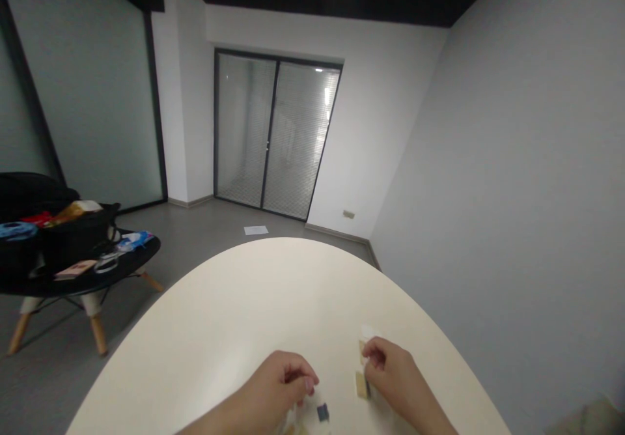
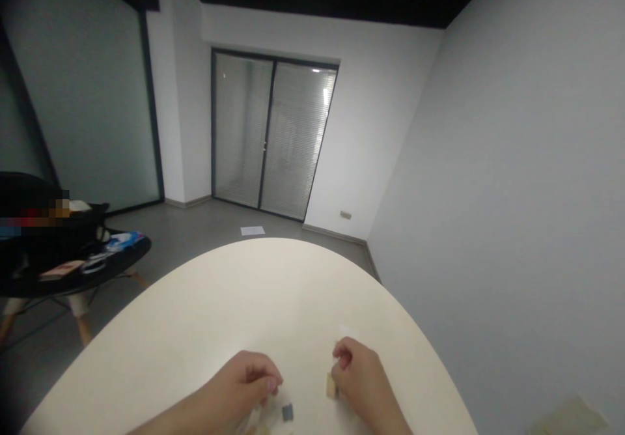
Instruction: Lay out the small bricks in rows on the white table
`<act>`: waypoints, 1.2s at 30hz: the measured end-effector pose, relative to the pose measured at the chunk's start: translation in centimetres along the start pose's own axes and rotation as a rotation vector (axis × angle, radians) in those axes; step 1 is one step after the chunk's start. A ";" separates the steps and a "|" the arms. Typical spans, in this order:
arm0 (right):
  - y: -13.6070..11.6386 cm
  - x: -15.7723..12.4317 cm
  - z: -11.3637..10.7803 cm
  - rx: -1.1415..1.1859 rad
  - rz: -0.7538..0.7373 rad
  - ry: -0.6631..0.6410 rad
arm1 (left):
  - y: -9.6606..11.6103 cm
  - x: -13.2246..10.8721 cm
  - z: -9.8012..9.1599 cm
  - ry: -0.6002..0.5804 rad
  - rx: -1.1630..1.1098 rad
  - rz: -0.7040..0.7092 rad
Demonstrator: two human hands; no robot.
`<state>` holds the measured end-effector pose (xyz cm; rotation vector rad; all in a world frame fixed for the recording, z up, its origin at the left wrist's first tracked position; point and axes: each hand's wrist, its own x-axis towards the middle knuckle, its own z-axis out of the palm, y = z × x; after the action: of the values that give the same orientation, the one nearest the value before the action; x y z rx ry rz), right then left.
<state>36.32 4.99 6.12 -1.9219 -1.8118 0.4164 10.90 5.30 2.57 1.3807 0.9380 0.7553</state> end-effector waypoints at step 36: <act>3.0 0.2 0.3 0.141 0.161 -0.273 | -0.9 0.2 -0.6 0.019 0.067 0.029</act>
<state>38.74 5.12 4.27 -1.9962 -1.7389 0.8747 10.41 5.71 1.68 1.4502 0.9671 0.7663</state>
